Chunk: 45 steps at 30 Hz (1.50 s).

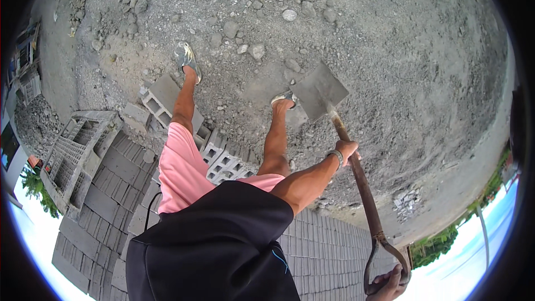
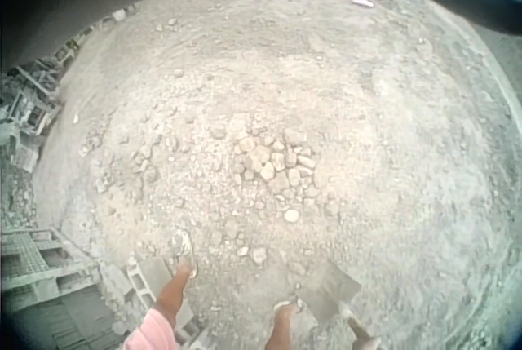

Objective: The person picks up a shovel, uses it to gather stones into a pile, and shovels dirt and gravel across the ground.

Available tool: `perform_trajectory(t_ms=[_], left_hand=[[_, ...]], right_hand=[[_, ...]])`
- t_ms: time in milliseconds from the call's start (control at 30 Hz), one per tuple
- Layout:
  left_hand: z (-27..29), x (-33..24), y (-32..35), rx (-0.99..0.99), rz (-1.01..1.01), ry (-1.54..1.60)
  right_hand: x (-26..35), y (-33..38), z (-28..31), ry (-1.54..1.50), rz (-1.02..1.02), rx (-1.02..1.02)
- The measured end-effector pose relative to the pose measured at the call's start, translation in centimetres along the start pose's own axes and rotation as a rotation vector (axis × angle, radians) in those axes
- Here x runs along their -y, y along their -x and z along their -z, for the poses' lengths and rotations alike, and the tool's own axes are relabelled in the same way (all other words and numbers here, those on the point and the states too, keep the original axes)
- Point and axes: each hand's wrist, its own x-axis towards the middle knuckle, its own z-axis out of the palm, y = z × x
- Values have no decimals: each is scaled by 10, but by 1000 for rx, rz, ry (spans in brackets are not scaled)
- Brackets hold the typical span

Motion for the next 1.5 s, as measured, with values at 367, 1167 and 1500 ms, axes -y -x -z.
perform_trajectory(t_ms=[367, 1167, 1500], left_hand=[[40, -1, -10, -80, -86, -21], [224, -152, 45, -92, -555, 92], [381, -269, 138, -200, -503, 198]], right_hand=[[-55, -1, -16, -70, -153, 12], [-31, 106, -127, -275, -93, 248], [24, 263, -223, -420, -160, 352]])
